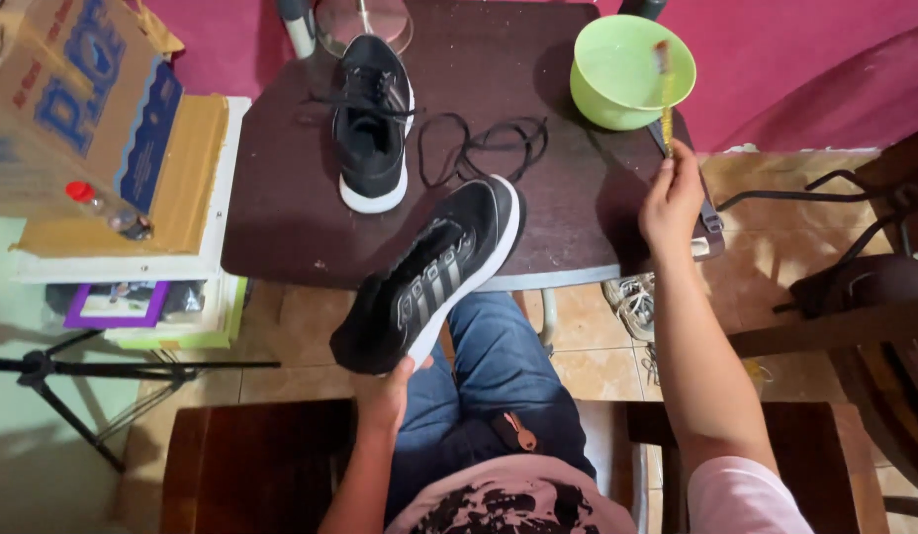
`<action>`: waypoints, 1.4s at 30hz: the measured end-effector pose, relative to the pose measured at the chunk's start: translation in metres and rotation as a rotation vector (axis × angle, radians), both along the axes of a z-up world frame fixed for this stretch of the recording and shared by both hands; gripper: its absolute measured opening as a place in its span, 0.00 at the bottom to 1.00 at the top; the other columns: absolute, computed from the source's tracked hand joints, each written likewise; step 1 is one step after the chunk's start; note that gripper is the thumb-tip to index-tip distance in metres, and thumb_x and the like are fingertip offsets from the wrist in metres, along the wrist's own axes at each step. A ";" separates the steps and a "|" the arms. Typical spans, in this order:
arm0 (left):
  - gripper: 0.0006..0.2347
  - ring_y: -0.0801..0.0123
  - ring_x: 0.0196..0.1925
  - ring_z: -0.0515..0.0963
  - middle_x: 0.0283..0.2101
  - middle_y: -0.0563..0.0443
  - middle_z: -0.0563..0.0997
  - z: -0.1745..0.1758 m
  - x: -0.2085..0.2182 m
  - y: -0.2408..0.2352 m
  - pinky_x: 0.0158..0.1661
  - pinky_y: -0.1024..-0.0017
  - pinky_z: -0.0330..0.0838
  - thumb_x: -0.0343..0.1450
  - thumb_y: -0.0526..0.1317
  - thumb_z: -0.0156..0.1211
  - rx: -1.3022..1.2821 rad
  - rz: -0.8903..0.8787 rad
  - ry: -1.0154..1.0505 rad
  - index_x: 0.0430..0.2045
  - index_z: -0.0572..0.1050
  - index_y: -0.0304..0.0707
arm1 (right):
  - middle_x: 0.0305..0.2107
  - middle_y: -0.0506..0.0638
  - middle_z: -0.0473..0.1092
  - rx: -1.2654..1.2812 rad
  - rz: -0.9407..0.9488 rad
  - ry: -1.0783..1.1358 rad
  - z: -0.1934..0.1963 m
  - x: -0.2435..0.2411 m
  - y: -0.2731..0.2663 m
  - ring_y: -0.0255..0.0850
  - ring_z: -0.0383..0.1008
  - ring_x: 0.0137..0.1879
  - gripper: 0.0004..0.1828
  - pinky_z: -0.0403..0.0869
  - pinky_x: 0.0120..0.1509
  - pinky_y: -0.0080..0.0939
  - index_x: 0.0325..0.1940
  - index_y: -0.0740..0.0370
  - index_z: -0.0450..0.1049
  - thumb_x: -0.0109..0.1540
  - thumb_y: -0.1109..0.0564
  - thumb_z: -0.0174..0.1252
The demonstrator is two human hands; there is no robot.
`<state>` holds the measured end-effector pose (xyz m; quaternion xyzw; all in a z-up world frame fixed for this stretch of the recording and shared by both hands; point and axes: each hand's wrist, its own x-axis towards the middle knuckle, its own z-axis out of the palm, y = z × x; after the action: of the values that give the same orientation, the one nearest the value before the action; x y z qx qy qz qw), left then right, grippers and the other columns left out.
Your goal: The person cleans a black sneaker using a toothbrush and water from a green bowl. They scrub the upper part, the white sole, and the bottom sole of the shoe, repeatedly dipping the brush into the water to keep it wet.
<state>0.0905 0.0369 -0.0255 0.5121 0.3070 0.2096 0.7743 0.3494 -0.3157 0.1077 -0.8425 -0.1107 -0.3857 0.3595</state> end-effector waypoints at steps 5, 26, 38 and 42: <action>0.39 0.43 0.42 0.81 0.53 0.30 0.75 -0.038 -0.002 0.006 0.41 0.44 0.79 0.55 0.24 0.77 -0.104 -0.011 -0.179 0.62 0.63 0.23 | 0.32 0.52 0.71 0.219 0.231 0.066 -0.018 -0.034 0.038 0.44 0.73 0.38 0.14 0.73 0.48 0.42 0.61 0.61 0.65 0.73 0.67 0.42; 0.42 0.43 0.44 0.83 0.55 0.26 0.74 0.011 -0.068 0.024 0.34 0.44 0.86 0.53 0.25 0.80 0.136 -0.016 -0.390 0.62 0.62 0.30 | 0.33 0.60 0.75 -0.178 0.577 0.288 0.016 -0.144 0.075 0.60 0.77 0.42 0.11 0.73 0.47 0.57 0.58 0.58 0.73 0.73 0.59 0.49; 0.28 0.58 0.31 0.84 0.35 0.37 0.82 -0.001 -0.086 0.024 0.35 0.63 0.85 0.58 0.49 0.76 0.228 -0.058 -0.378 0.41 0.74 0.20 | 0.48 0.51 0.74 -0.183 0.588 0.311 0.030 -0.186 0.090 0.46 0.73 0.49 0.15 0.68 0.51 0.45 0.62 0.58 0.69 0.74 0.54 0.43; 0.35 0.48 0.36 0.83 0.50 0.28 0.75 -0.100 -0.061 0.032 0.29 0.53 0.84 0.62 0.38 0.80 0.319 0.022 -0.426 0.57 0.59 0.26 | 0.45 0.69 0.76 -0.181 0.617 0.132 0.036 -0.190 0.101 0.69 0.76 0.54 0.15 0.74 0.57 0.67 0.61 0.64 0.74 0.70 0.62 0.51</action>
<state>0.0299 0.0686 -0.1252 0.5685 0.1056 0.3671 0.7286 0.1596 -0.2152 0.1442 -0.8208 -0.3712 -0.1918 0.3894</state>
